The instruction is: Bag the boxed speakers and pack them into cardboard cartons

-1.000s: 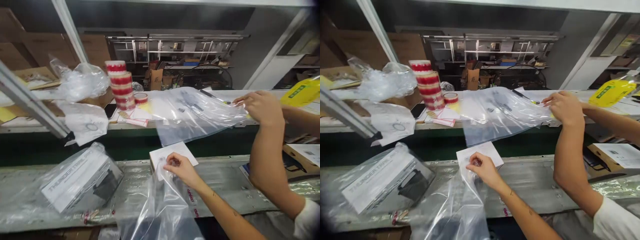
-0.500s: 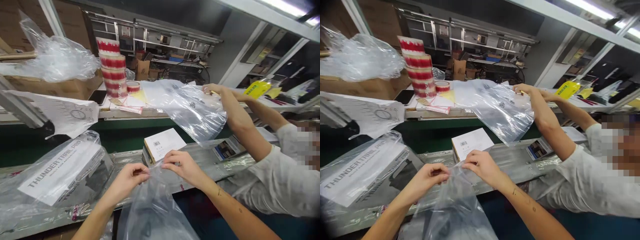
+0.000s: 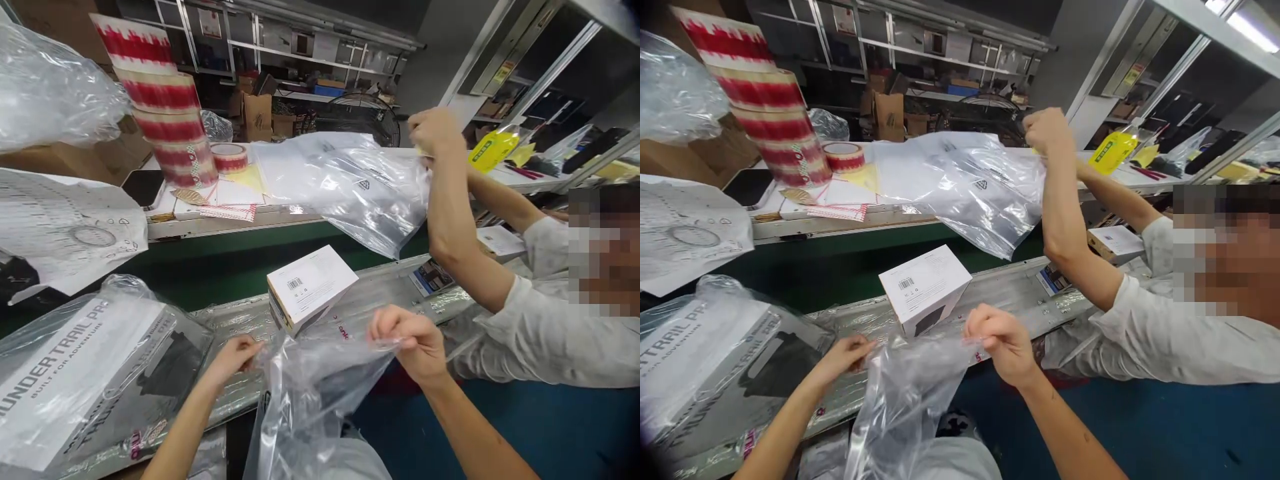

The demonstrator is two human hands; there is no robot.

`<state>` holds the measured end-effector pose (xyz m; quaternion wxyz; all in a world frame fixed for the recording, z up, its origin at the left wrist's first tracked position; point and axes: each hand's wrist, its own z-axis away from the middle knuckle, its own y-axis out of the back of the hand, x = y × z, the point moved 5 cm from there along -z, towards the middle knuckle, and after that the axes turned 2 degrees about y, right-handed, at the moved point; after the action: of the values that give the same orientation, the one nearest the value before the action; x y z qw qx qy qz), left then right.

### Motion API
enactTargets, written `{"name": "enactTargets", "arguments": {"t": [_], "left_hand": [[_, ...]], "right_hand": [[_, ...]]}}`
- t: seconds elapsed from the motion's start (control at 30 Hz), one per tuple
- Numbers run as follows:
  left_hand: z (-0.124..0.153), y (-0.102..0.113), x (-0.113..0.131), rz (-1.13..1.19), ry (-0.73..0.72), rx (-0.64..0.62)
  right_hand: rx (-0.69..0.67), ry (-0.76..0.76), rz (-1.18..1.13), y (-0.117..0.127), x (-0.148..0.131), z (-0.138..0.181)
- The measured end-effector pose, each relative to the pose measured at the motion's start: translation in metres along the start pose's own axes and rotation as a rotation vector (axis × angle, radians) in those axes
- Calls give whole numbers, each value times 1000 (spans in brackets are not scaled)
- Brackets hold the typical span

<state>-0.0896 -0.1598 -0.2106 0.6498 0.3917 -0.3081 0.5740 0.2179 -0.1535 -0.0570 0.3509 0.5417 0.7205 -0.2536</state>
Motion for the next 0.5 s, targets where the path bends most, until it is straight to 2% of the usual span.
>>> {"name": "enactTargets", "arguments": {"t": [0.07,0.1,0.13,0.17,0.23,0.27,0.3,0.33,0.4,0.43,0.47,0.5], "left_hand": [[22,18,28,-15,-185,202],[38,19,45,-13,-296,232],[51,11,60,-10,-368,126],[63,-6,71,-39,-383,-92],[82,-45,72,-174,-258,-614],[86,-57,65,-240,-156,-808],[85,-62,56,-281,-56,-924],[78,-61,46,-287,17,-972],[57,-46,29,-215,91,-938],[46,-38,22,-164,94,-908],[36,-31,16,-112,78,-891],[29,-28,12,-47,48,-896]], "right_hand": [[-76,8,93,-10,7,0],[-132,27,154,-17,10,-1],[-199,54,215,-25,11,-4],[-264,69,267,-31,13,-7],[-385,-6,346,-35,21,-15],[-446,-105,388,-31,28,-19],[-530,-236,420,-22,37,-22],[-652,-390,423,-11,46,-20],[-933,-646,316,15,61,-8],[-1033,-717,219,29,65,-1],[-1069,-753,104,43,69,7],[-1024,-768,-8,54,73,12]]}}
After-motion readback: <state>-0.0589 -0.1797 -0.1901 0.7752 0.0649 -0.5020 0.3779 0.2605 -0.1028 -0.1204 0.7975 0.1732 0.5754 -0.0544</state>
